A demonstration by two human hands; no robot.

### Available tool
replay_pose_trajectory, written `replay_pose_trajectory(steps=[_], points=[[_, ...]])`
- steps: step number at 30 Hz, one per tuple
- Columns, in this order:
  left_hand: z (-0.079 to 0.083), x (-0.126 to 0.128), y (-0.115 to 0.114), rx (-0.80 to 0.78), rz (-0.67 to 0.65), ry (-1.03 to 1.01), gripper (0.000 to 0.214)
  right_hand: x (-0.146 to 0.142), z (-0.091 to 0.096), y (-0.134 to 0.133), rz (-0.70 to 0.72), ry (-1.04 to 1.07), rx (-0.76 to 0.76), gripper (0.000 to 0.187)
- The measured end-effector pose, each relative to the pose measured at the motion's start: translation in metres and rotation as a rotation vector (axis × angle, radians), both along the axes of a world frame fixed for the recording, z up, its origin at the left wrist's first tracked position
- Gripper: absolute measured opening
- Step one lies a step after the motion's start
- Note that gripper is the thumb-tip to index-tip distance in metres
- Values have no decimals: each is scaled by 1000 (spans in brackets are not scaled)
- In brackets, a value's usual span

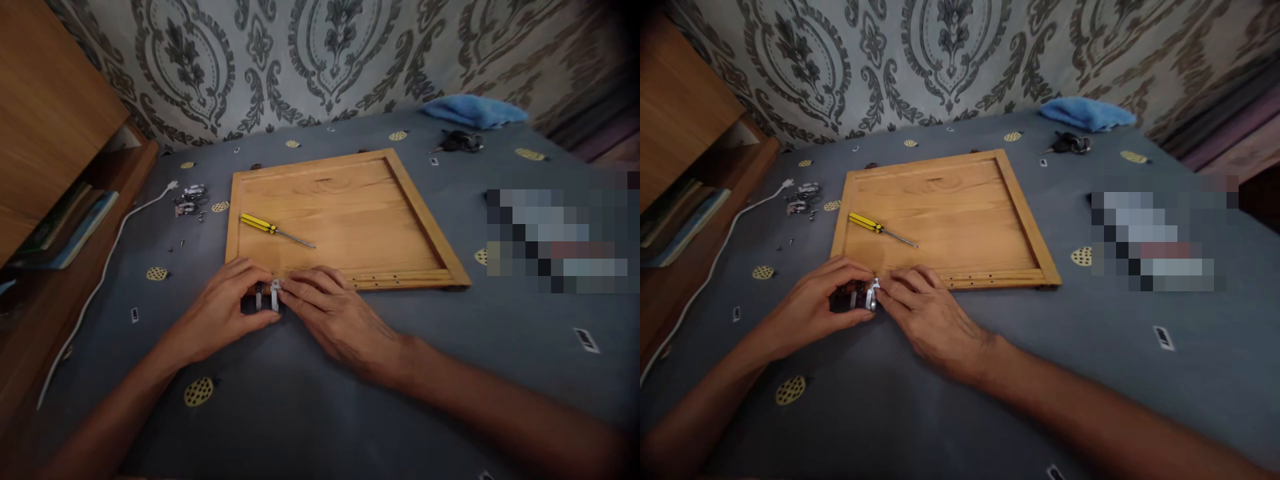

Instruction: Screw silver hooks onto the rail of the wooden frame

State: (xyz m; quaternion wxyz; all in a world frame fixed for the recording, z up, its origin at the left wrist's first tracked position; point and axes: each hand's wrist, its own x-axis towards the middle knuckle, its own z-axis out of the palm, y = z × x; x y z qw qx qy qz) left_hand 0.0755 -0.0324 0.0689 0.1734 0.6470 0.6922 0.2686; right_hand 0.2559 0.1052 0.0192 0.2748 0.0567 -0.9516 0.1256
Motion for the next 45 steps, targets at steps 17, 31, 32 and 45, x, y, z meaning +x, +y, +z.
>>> replay_pose_trajectory(steps=[17, 31, 32, 45], points=[[1, -2, 0, -21, -7, -13, 27, -1, 3, -1, -19, 27, 39, 30], [0, 0, 0, -2, 5, 1, 28, 0, 2, -2, -11, 22, 15, 29], [0, 0, 0, -4, 3, 2, 28, 0, 2, -2, -10, 22, 17, 29], [0, -2, -1, -1, -30, 13, 28, -1, 4, -2, -19, 28, 44, 29]])
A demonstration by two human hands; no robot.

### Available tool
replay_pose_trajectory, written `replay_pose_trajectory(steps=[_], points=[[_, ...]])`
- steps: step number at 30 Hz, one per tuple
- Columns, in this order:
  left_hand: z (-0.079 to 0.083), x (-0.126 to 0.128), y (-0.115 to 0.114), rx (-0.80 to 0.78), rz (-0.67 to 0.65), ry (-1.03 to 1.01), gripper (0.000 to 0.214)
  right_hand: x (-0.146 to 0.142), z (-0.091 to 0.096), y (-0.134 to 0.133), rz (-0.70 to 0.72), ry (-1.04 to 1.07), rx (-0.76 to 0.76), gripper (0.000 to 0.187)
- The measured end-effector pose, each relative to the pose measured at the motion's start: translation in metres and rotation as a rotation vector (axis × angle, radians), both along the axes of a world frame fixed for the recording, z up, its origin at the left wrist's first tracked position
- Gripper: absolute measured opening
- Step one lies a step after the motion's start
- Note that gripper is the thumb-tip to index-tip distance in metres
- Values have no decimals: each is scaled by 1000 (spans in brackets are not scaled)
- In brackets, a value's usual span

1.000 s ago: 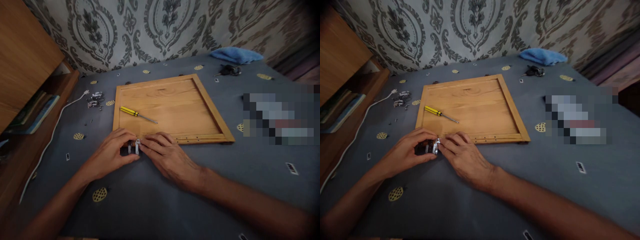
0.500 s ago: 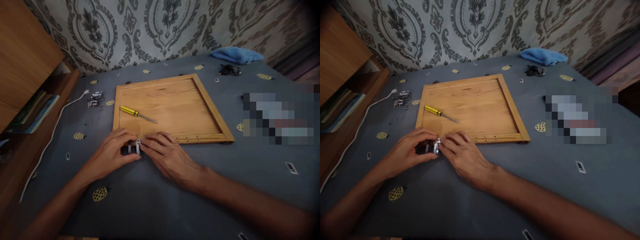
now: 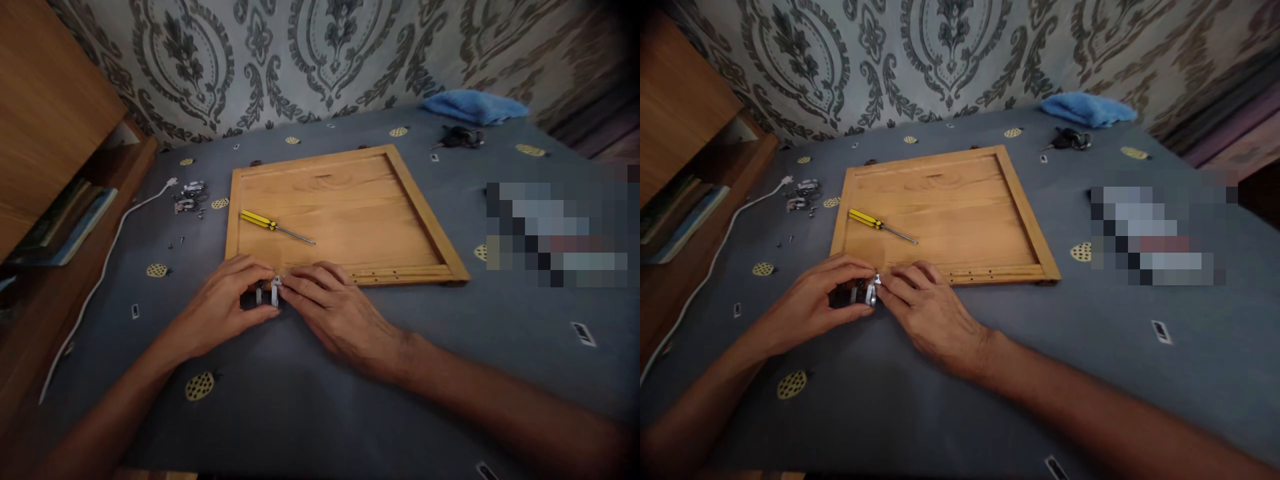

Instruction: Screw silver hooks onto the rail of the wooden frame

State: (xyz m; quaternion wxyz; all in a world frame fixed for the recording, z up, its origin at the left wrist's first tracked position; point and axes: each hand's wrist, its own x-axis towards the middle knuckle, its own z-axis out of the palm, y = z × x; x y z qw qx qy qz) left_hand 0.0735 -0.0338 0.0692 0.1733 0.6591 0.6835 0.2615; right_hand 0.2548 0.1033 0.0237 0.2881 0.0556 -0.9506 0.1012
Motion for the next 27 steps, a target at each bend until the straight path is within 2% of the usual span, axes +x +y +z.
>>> replay_pose_trajectory(steps=[8, 27], points=[[-1, -2, 0, 23, -49, 29, 28, 1, 0, 1, 2, 1, -2, 30], [1, 2, 2, -36, 26, 8, 28, 1, -1, 2, 22, -3, -29, 29]])
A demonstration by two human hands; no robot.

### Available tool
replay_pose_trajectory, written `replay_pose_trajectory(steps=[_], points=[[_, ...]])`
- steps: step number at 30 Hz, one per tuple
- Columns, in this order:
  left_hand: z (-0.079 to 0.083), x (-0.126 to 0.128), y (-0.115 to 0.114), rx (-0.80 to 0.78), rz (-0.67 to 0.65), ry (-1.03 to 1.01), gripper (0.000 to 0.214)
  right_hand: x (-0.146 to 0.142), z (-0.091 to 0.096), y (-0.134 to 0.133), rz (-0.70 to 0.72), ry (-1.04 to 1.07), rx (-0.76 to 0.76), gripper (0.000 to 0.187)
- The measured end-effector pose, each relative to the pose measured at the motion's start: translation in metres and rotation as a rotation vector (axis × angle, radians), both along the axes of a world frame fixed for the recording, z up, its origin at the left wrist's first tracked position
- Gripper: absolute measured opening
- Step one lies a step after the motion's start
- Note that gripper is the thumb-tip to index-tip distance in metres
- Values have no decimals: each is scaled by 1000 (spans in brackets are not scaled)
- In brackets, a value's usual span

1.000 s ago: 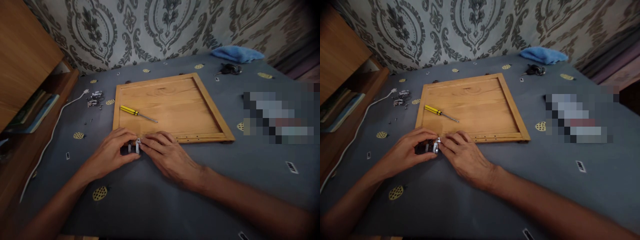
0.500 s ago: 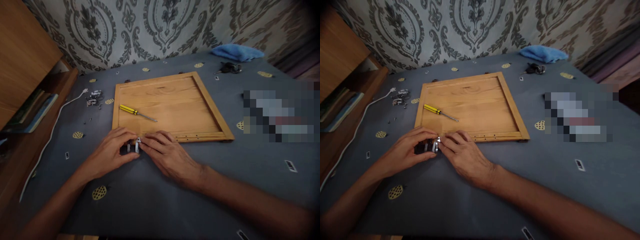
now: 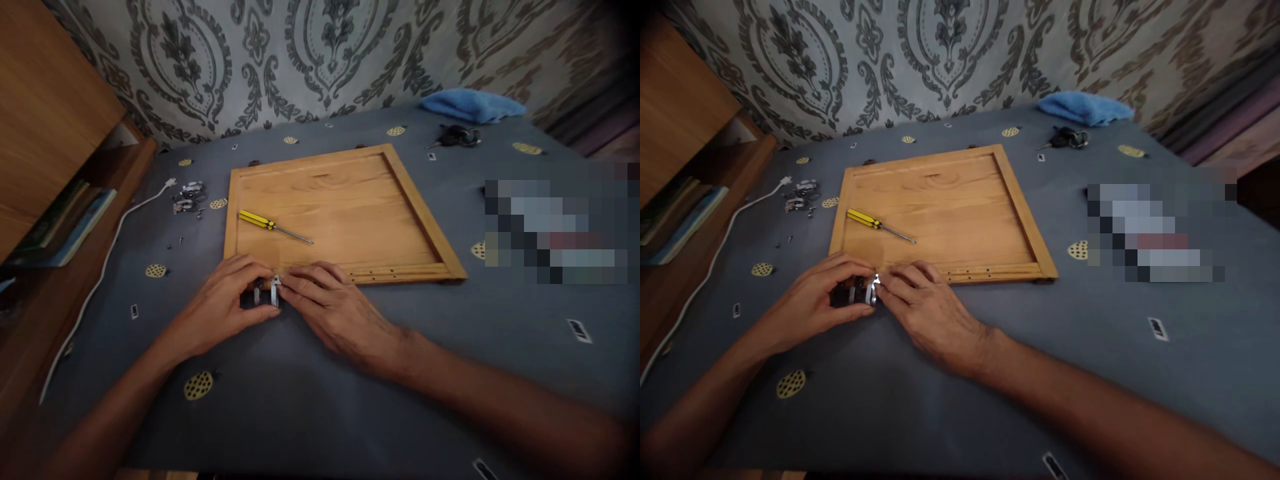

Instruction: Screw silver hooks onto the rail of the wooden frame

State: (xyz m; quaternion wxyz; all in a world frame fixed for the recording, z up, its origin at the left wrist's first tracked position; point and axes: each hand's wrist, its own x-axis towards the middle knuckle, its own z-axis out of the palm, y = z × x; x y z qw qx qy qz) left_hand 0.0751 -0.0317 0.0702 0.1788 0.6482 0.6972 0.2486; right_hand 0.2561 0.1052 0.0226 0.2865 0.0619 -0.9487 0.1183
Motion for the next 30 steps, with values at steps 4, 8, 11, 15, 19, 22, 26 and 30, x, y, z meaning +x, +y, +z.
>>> replay_pose_trajectory(steps=[4, 8, 11, 15, 19, 22, 26, 30], points=[[0, 0, 0, -8, 2, -2, 29, 0, 0, 0, -6, 0, 13, 28], [0, 0, -1, -9, 13, -11, 31, -1, -2, 0, -12, -1, 17, 27], [1, 0, -1, -9, 10, -10, 30, -1, -3, 0, -14, -10, 13, 28], [2, 0, -1, -2, 5, -13, 27, 0, -3, 0, -10, -19, 14, 29], [3, 1, -1, -11, 13, -15, 25, 0, -3, 0, -8, -22, 18, 29], [2, 1, 1, -12, 17, -18, 25, 0, -3, 0, -11, -21, 8, 29], [-3, -1, -2, 44, 14, -35, 26, 2, 2, -2, -32, -61, 28, 28], [-32, -13, -9, 141, 35, -6, 34, 5, 7, -3, -40, -130, 92, 30]])
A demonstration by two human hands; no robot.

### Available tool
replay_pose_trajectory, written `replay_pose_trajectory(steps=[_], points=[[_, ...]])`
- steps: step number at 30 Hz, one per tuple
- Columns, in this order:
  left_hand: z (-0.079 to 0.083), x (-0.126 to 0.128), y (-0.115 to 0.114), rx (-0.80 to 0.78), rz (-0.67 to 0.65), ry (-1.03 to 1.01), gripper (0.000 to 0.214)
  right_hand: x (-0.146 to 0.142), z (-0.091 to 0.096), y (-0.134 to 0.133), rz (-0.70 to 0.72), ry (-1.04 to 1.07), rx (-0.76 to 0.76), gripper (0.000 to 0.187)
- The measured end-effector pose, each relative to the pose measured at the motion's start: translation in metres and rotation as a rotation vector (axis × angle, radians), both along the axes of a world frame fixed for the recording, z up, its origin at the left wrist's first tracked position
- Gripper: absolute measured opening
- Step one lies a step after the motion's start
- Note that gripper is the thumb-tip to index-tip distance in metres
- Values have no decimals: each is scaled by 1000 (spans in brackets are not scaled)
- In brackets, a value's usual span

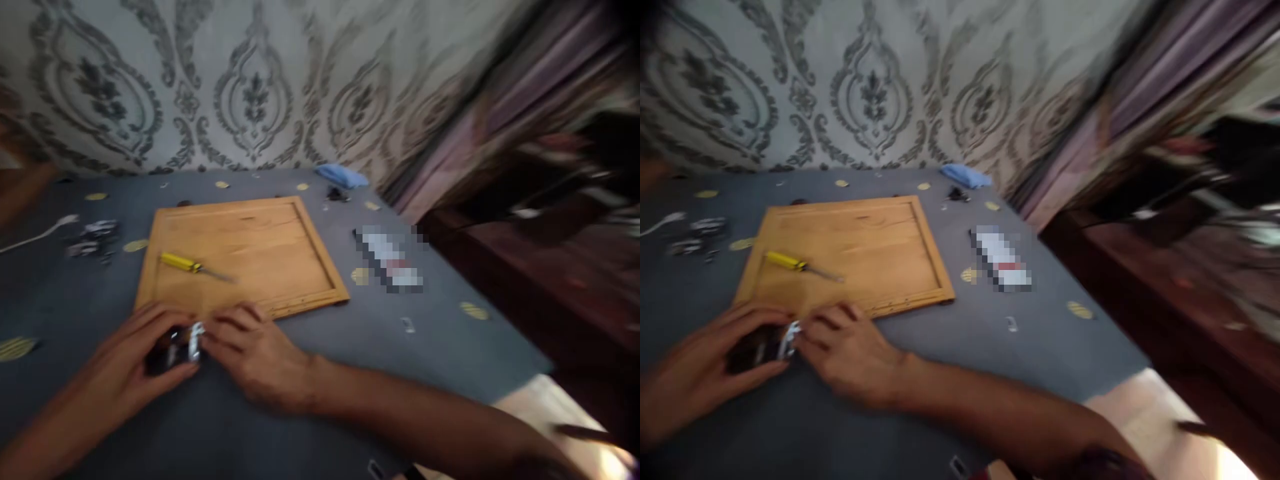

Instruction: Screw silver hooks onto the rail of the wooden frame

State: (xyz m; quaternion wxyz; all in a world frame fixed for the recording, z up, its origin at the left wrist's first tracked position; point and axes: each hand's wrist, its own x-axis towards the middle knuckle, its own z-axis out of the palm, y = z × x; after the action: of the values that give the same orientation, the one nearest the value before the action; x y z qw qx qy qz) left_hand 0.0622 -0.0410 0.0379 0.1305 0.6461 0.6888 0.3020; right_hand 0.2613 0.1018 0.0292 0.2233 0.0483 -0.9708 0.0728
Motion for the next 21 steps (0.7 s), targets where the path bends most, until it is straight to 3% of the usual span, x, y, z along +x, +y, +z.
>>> replay_pose_trajectory(steps=[4, 7, 13, 21], points=[[-42, -16, 4, 128, 33, -30, 39, 1, -1, 2, -26, -74, 108, 32], [-56, -22, 5, 142, 43, -32, 44, 1, -2, 3, -24, -69, 144, 30], [-54, -22, 4, 123, 52, -25, 44, 1, 0, 3, -28, -65, 153, 31], [-28, -4, 3, 110, 55, 4, 31, 2, 5, 0, -25, -41, 141, 33]])
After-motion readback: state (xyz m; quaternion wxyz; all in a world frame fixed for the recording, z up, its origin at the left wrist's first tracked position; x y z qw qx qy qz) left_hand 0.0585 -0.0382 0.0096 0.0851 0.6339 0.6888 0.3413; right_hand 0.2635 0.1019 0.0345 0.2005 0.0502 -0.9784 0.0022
